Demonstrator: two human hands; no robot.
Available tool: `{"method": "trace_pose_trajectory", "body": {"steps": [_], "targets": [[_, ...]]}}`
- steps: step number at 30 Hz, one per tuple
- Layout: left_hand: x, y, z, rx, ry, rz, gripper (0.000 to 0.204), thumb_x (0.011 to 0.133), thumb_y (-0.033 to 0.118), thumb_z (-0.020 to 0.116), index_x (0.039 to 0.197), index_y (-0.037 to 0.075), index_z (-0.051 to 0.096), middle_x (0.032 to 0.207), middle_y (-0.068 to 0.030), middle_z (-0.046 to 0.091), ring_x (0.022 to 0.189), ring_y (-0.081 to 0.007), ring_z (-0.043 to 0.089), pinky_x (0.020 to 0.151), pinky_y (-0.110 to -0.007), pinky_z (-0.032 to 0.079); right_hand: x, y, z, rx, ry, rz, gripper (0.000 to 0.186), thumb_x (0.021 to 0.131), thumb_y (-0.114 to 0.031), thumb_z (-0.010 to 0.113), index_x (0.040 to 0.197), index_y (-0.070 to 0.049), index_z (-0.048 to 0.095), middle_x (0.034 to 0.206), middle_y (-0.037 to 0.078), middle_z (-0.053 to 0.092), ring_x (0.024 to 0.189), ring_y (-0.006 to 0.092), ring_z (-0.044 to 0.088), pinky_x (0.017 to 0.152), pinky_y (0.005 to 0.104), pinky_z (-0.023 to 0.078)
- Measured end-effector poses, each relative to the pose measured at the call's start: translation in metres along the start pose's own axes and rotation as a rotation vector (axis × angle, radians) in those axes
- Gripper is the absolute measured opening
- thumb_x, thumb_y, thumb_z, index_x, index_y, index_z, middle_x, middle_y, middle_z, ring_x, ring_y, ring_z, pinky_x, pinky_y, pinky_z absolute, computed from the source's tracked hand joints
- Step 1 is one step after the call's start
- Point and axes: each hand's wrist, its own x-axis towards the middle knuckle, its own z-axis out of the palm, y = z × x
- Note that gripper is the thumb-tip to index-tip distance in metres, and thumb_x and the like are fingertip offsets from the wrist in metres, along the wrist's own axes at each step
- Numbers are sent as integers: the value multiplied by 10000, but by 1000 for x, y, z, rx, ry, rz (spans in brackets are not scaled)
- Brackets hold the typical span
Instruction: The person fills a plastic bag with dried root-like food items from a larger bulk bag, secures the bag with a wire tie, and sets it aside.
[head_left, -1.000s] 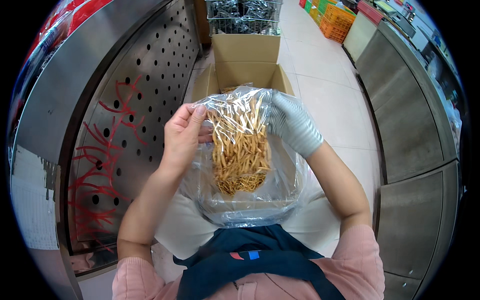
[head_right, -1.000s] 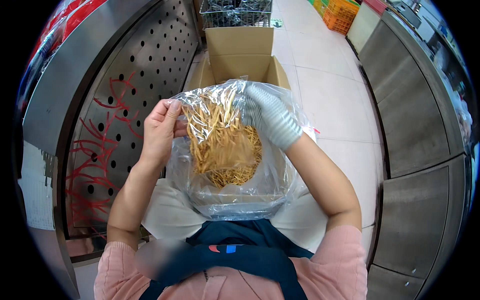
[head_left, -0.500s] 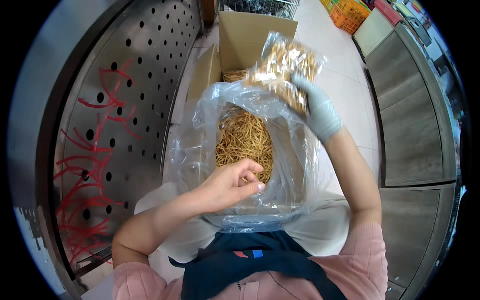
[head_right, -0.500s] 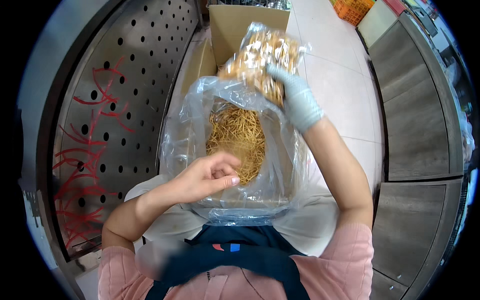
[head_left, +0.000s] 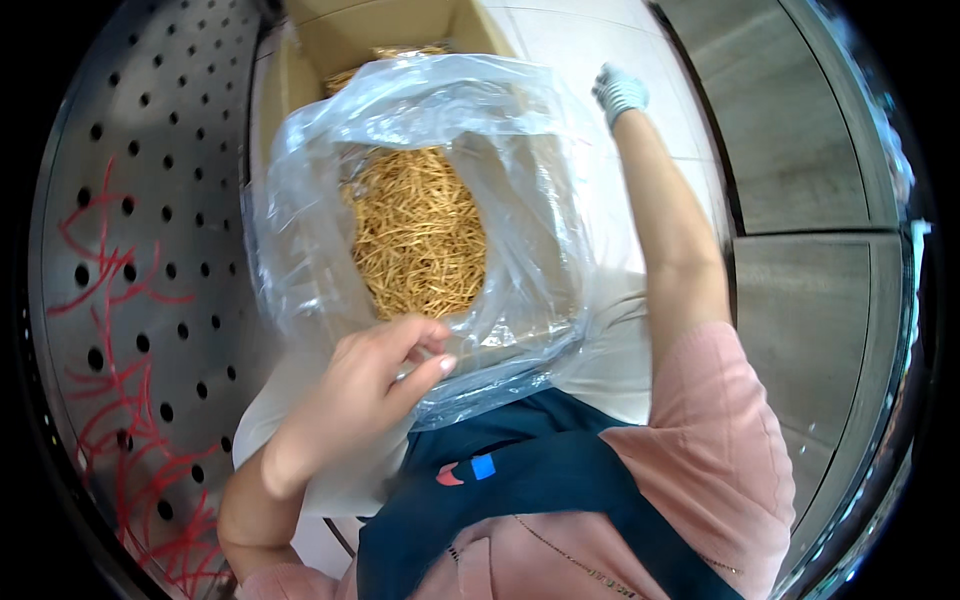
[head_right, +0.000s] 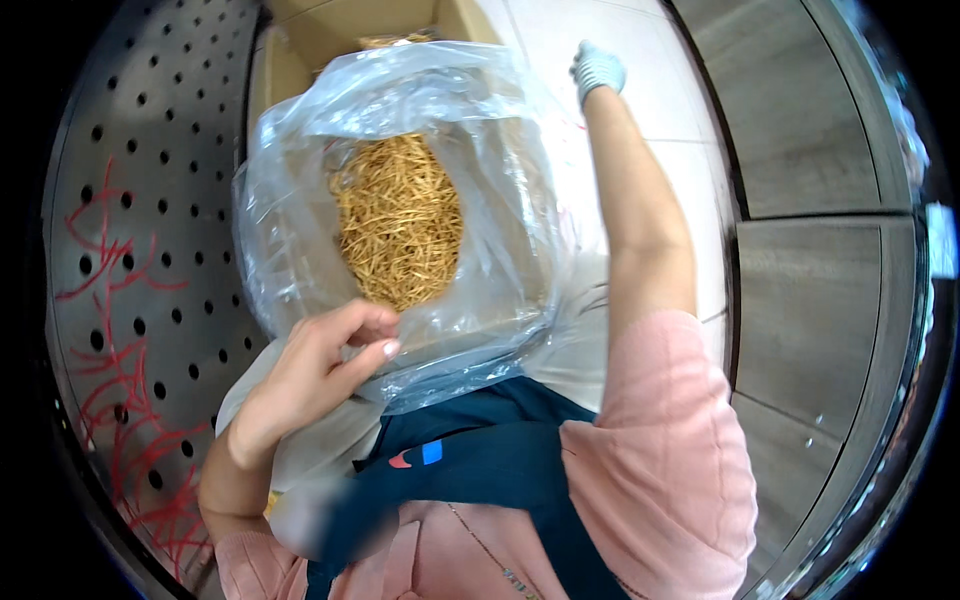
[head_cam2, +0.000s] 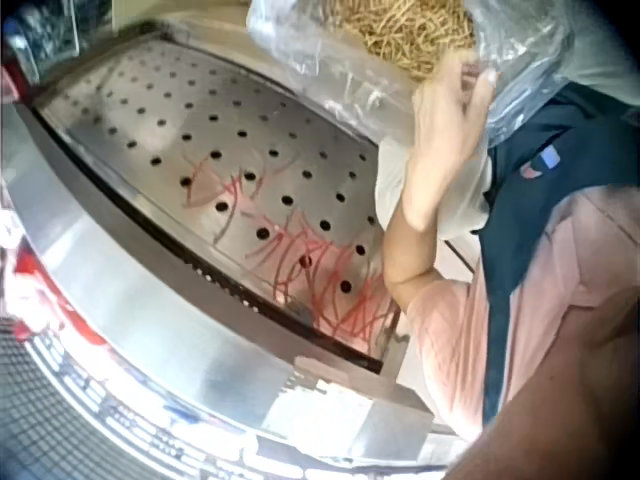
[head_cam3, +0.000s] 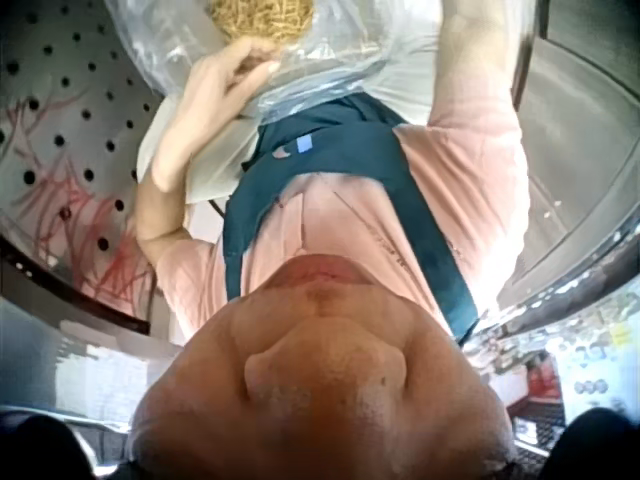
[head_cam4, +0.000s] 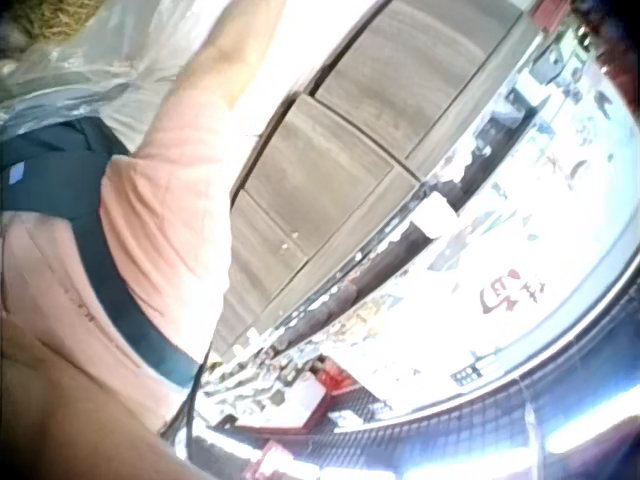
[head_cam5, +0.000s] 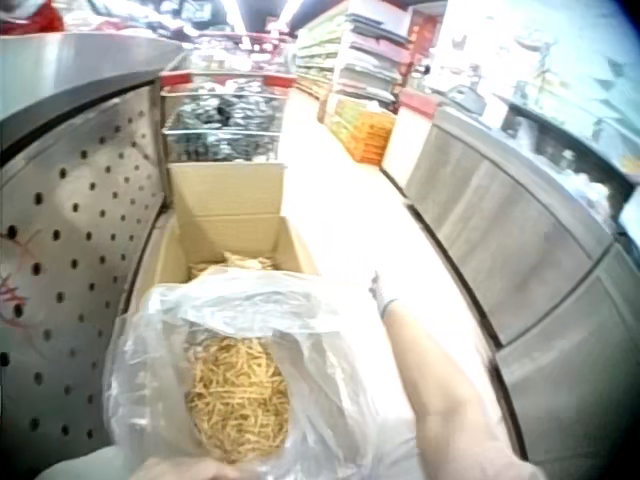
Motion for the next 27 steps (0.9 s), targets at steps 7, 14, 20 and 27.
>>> {"method": "trace_pose_trajectory", "body": {"steps": [7,14,20,27], "targets": [[9,-1,3,-23,-89,-204,240,865,112,635,1060,-10,566,909,-70,665,802,-132,615,717,-270,479,33,280,109,-87,-76,554,469,856,-426,485,1167,-92,595,1192,189,584,1106,361,557,930,393,451],[41,-14,4,90,-118,-307,248,862,101,639,1060,-27,562,913,-86,669,832,-133,606,762,-271,476,-26,286,177,-334,-84,258,497,754,-397,670,1129,-81,589,1144,187,597,1075,328,584,910,419,468],[54,-31,1,66,-63,-394,258,866,106,637,1073,-26,560,955,-84,669,828,-122,592,760,-266,477,-51,204,181,-477,-111,187,481,700,-358,743,1082,-96,612,1088,146,613,1042,310,583,918,397,462],[60,-37,-8,46,-78,-461,272,860,128,631,1078,-18,559,961,-122,663,884,-199,620,780,-304,479,-45,218,179,-359,-226,198,258,824,-313,581,983,-136,680,1021,155,642,996,325,591,866,412,471]]}}
